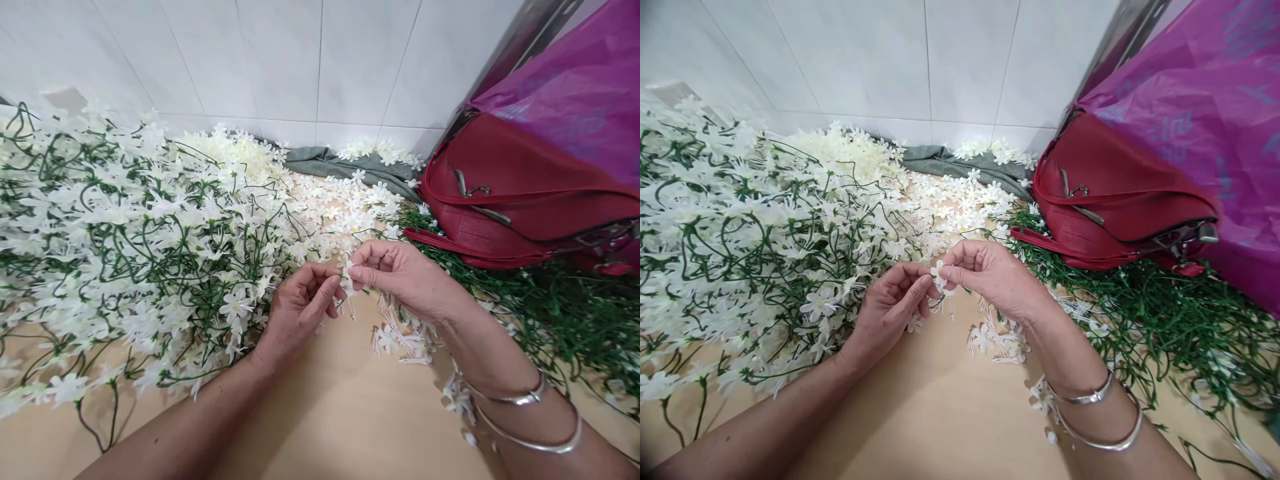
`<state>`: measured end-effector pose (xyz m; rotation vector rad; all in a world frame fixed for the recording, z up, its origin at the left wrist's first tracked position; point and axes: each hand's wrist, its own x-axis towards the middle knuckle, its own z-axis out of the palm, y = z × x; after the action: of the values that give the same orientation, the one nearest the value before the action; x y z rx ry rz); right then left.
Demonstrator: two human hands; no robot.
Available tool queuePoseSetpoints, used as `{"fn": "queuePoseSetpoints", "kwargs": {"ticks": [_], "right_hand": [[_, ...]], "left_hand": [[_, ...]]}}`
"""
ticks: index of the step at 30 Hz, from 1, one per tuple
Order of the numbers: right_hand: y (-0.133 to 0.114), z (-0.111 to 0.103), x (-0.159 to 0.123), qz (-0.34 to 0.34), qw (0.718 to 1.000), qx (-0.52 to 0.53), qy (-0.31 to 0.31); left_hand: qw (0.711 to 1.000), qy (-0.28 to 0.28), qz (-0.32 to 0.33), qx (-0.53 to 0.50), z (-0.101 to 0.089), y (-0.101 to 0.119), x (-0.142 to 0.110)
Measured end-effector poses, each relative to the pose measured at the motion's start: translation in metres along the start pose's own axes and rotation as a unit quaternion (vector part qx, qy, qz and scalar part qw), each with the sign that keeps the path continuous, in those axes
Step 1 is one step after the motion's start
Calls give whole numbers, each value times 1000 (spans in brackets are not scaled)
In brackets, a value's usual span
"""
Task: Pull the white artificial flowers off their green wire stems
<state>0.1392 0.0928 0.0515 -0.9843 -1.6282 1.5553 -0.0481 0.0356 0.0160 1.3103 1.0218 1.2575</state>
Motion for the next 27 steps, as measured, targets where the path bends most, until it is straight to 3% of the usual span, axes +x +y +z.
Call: {"fn": "queuePoseSetpoints", "kwargs": {"ticks": [8, 27], "right_hand": [[2, 6, 3, 7, 1000, -29, -6], [19, 19, 5, -4, 999, 11, -34]], "left_hand": [[1000, 9, -1, 20, 0, -6, 0], [998, 31, -14, 60, -1, -9, 0]]}}
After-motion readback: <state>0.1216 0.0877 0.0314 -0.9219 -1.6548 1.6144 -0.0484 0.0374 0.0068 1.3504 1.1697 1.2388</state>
